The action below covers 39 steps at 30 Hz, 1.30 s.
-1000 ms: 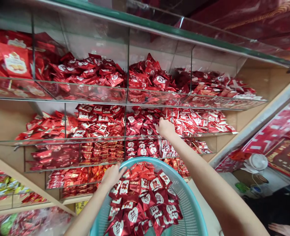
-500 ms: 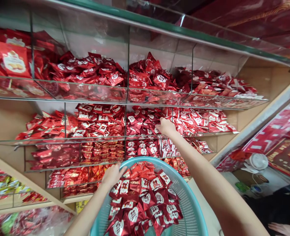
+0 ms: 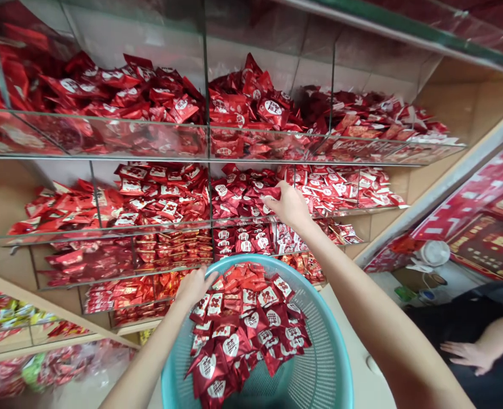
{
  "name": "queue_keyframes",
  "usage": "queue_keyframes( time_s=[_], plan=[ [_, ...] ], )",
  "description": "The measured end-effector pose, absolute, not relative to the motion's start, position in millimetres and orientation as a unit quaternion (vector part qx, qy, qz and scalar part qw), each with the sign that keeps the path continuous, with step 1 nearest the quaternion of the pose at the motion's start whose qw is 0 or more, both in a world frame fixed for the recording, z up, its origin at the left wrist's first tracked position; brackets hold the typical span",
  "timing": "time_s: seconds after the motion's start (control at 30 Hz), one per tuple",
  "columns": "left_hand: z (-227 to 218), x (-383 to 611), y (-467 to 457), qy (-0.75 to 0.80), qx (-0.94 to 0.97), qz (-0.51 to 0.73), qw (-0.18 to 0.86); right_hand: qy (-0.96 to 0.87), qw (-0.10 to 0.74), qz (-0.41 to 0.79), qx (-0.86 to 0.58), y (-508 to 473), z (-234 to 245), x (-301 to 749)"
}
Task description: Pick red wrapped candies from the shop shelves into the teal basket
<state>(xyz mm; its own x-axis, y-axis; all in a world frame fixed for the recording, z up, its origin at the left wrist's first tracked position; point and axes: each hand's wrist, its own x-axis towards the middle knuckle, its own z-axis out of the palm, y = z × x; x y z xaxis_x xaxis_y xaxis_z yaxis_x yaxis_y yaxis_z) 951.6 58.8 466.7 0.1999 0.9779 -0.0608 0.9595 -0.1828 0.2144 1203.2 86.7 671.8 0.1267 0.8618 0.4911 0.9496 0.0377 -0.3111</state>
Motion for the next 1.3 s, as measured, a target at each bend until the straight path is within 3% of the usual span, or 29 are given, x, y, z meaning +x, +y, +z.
queue_keyframes(
  time_s=[0.13, 0.23, 0.33, 0.67, 0.8, 0.9, 1.13, 1.3],
  plan=[
    [467, 952, 59, 0.632, 0.766, 0.045, 0.111, -0.666, 0.403, 0.145, -0.611, 36, 652, 1196],
    [467, 952, 59, 0.635, 0.763, 0.040, 0.116, -0.623, 0.402, 0.324, -0.588, 1, 617, 1200],
    [467, 953, 59, 0.635, 0.763, 0.037, 0.119, -0.554, 0.412, 0.383, -0.613, -22, 579, 1214],
    [469, 954, 58, 0.635, 0.763, 0.023, 0.118, -0.384, 0.464, 0.436, -0.669, -67, 510, 1237],
    [471, 954, 58, 0.633, 0.765, 0.029, 0.114, -0.382, 0.503, 0.360, -0.686, -64, 493, 1239],
    [472, 954, 58, 0.634, 0.765, 0.024, 0.114, -0.402, 0.487, 0.297, -0.717, -62, 488, 1244],
    [472, 954, 59, 0.635, 0.764, 0.020, 0.115, -0.387, 0.438, 0.376, -0.719, -72, 480, 1242],
    [472, 954, 59, 0.634, 0.765, 0.017, 0.116, -0.442, 0.352, 0.336, -0.753, -73, 469, 1245]
  ],
)
